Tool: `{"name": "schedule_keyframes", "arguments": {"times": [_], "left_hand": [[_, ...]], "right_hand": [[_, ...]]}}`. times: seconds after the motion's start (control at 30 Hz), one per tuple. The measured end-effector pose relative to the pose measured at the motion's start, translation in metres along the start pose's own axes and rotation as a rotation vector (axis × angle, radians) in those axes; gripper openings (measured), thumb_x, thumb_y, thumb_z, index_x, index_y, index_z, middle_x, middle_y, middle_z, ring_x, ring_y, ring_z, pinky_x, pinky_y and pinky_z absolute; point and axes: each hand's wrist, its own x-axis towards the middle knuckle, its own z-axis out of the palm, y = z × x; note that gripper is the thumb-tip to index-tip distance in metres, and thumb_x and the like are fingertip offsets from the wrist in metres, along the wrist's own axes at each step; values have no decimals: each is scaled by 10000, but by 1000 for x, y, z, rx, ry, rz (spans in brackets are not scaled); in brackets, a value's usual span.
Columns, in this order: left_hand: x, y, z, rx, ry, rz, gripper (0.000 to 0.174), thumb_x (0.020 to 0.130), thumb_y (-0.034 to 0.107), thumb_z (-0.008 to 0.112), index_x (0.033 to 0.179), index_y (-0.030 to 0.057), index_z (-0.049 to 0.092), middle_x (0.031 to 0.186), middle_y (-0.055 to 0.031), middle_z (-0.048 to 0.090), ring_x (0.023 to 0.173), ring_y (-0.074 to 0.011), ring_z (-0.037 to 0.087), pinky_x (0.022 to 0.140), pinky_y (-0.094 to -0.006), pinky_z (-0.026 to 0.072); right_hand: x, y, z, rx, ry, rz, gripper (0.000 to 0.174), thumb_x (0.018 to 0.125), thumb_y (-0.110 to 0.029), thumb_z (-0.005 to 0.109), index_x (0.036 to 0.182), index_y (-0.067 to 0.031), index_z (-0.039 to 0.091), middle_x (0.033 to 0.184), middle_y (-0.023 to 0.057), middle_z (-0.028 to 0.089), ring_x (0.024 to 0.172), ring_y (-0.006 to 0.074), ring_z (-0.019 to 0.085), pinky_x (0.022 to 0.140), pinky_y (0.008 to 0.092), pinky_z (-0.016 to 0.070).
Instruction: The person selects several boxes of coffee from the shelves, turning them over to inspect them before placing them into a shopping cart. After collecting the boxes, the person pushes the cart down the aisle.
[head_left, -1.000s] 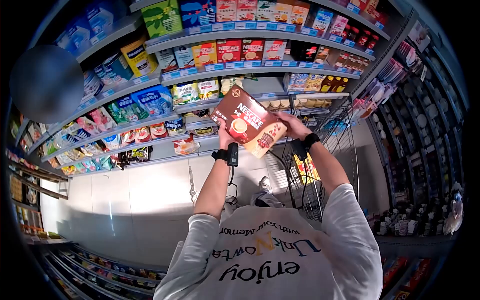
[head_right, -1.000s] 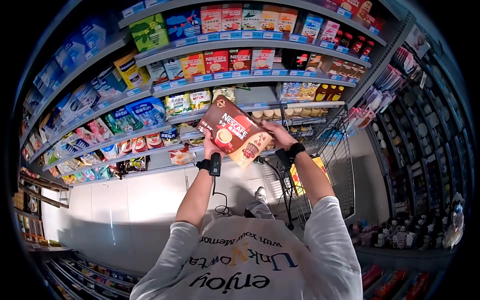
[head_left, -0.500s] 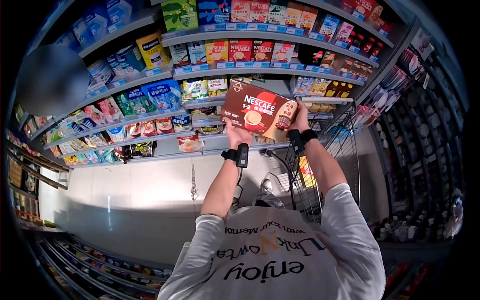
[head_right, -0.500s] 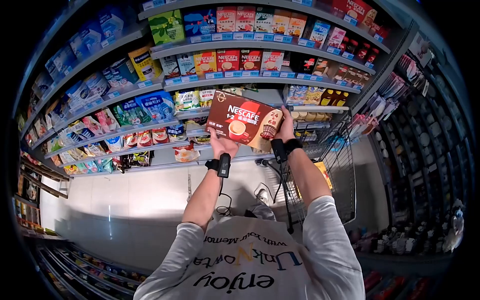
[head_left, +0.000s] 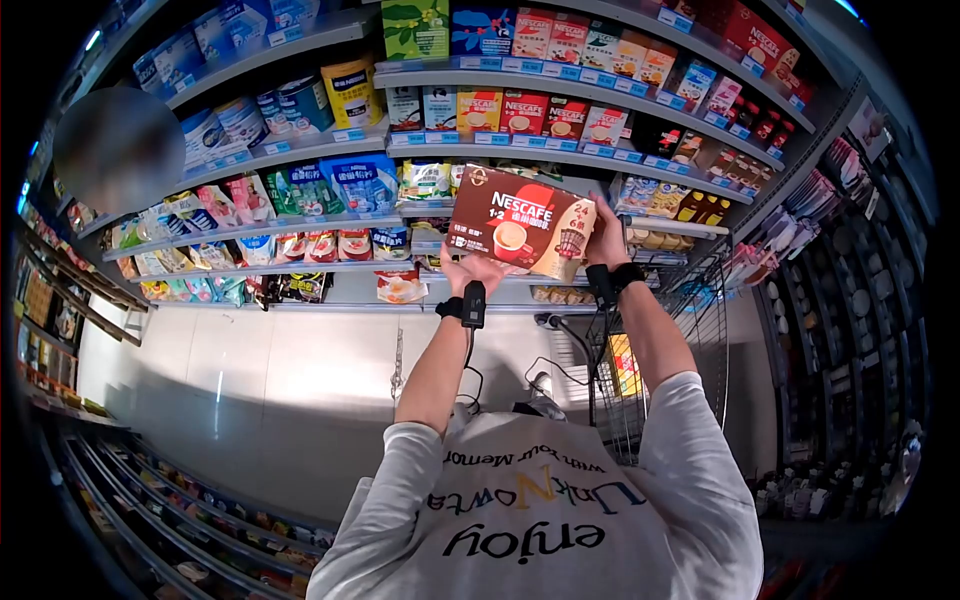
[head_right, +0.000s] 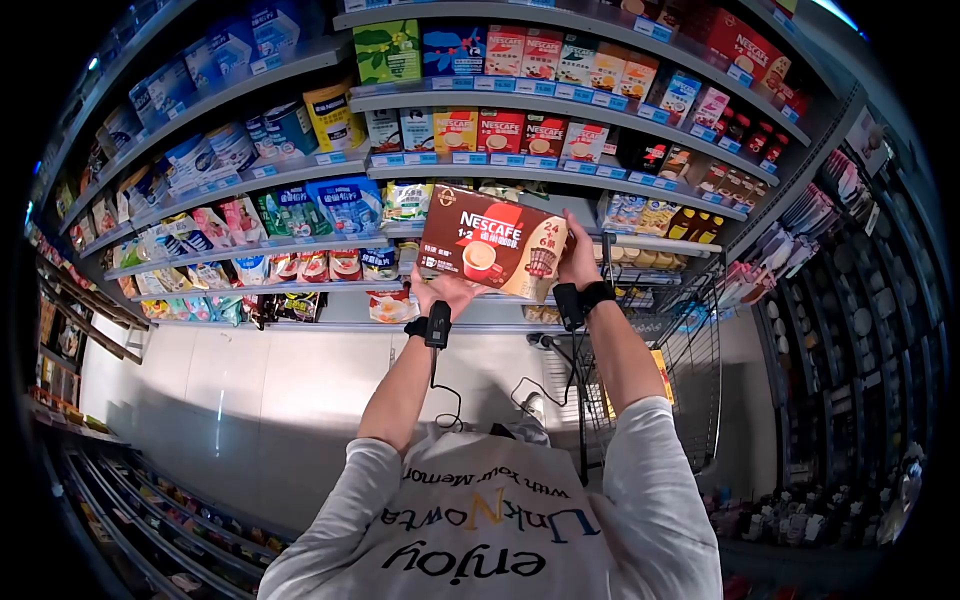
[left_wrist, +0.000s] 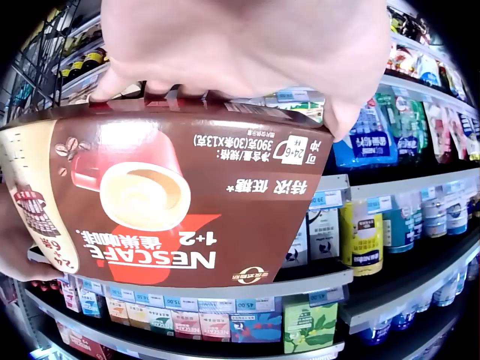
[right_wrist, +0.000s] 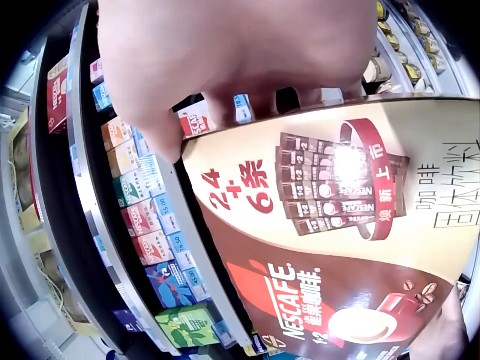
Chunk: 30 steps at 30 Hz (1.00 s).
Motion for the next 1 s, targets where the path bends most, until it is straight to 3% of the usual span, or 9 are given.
{"name": "schedule_keyframes", "arguments": {"times": [0.07, 0.33, 0.5, 0.57, 0.63, 0.7, 0.8, 0.97, 1.0], "left_hand": [[3, 6, -1, -20, 22, 15, 868, 754, 677, 263, 1389, 103, 116, 1449, -131, 77, 1323, -344, 84, 1035, -580, 68], [18, 23, 13, -17, -6, 51, 851, 748, 657, 255, 1381, 99, 154, 1441, -133, 128, 1312, -347, 143, 1035, -580, 95], [46, 44, 0, 43, -8, -24, 751, 712, 565, 432, 1291, 96, 340, 1369, -133, 305, 1241, -342, 302, 993, -599, 185], [62, 52, 21, 214, 293, -13, 610, 791, 491, 377, 1260, 100, 374, 1324, -134, 359, 1210, -345, 354, 989, -605, 208], [83, 60, 36, 462, 183, -43, 426, 838, 390, 488, 1142, 93, 468, 1178, -95, 496, 1070, -286, 489, 878, -547, 387], [110, 62, 54, 723, 240, 183, 418, 838, 341, 557, 1141, 63, 481, 1130, -82, 528, 1030, -251, 514, 830, -443, 447], [153, 71, 95, 1068, -1, 189, 488, 802, 193, 641, 1209, 23, 435, 1085, -85, 558, 978, -170, 527, 810, -289, 432], [199, 55, 223, 1609, -264, 321, 695, 682, 59, 727, 1251, -28, 338, 1093, -93, 537, 975, -171, 521, 828, -298, 423], [224, 54, 233, 1683, -366, 555, 637, 694, 38, 706, 1231, -3, 366, 1109, -93, 535, 976, -172, 528, 836, -297, 424]], "right_hand": [[4, -3, 9, 1, -151, 22, 610, 856, -365, 500, 1371, -163, 243, 1128, 112, 526, 1039, 237, 494, 925, 364, 374], [34, -11, 25, -50, -236, -19, 570, 872, -295, 486, 1367, -152, 242, 1130, 82, 525, 1030, 223, 507, 916, 384, 381], [47, -33, 1, -638, -292, 19, 554, 770, -111, 667, 1227, -177, 361, 1069, 35, 530, 972, 191, 532, 724, 412, 513], [48, -53, 0, -642, -267, -3, 539, 768, -111, 669, 1212, -184, 372, 1058, 36, 533, 969, 199, 537, 678, 436, 523], [47, -84, 5, -654, -242, -35, 526, 767, -115, 670, 1204, -184, 385, 1052, 40, 534, 967, 206, 537, 652, 427, 527], [55, -115, 8, -737, -259, -97, 514, 776, -62, 649, 1211, -173, 399, 1021, 30, 555, 925, 162, 543, 685, 367, 520], [59, -171, 23, -761, -279, -214, 543, 757, -82, 671, 1219, -170, 397, 1054, 52, 547, 980, 199, 527, 717, 362, 503], [53, -285, 73, -1196, -434, -675, 558, 745, -50, 665, 1214, -110, 370, 1145, 65, 480, 1001, 162, 504, 847, 286, 446], [58, -311, 80, -1287, -404, -804, 557, 748, -29, 652, 1216, -110, 360, 1164, 74, 467, 1003, 157, 503, 838, 282, 448]]}}
